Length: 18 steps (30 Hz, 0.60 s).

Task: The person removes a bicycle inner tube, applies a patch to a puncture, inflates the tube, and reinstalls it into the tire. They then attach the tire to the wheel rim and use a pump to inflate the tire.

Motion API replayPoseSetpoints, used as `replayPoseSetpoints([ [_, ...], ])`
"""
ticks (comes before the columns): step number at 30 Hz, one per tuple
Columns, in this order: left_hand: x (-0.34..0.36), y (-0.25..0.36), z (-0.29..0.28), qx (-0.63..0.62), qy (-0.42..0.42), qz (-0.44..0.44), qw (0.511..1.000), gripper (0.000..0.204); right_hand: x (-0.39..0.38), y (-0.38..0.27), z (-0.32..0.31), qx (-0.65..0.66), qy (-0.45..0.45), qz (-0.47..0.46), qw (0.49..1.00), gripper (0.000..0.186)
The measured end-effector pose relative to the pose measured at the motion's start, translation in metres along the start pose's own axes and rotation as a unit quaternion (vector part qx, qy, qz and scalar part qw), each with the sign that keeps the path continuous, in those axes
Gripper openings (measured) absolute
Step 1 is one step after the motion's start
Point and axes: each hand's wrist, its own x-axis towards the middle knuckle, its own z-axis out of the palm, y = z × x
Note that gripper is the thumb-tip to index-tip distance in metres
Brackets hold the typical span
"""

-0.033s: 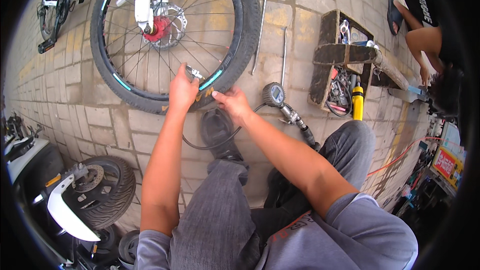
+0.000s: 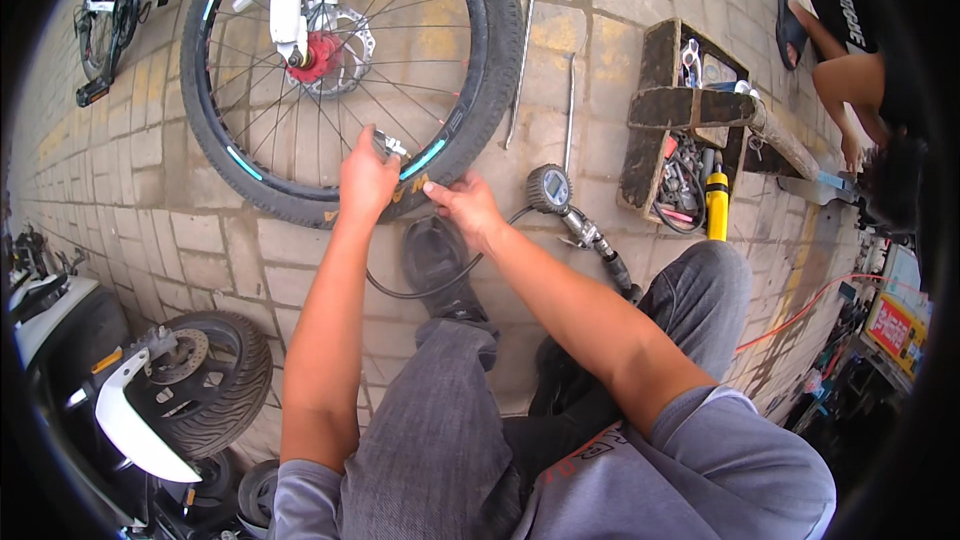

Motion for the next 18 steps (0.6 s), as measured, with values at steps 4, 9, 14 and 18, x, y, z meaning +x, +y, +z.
replayPoseSetpoints([
  [4,0.004,-0.006,0.003,-0.002,-0.013,0.020,1.000,0.063,0.000,0.004,0.005,0.045,0.010,-0.039,0.998,0.046],
  [9,0.000,-0.004,-0.011,-0.021,-0.052,0.009,0.998,0.061,-0.004,0.012,0.003,0.134,-0.071,-0.096,0.984,0.044],
  [14,-0.003,0.006,-0.023,-0.020,-0.088,0.046,0.995,0.064,-0.001,0.011,0.004,0.130,-0.081,-0.081,0.985,0.035],
  [18,0.003,0.011,-0.030,-0.010,-0.100,0.070,0.992,0.063,-0.002,0.009,0.010,0.140,-0.048,-0.095,0.984,0.029],
])
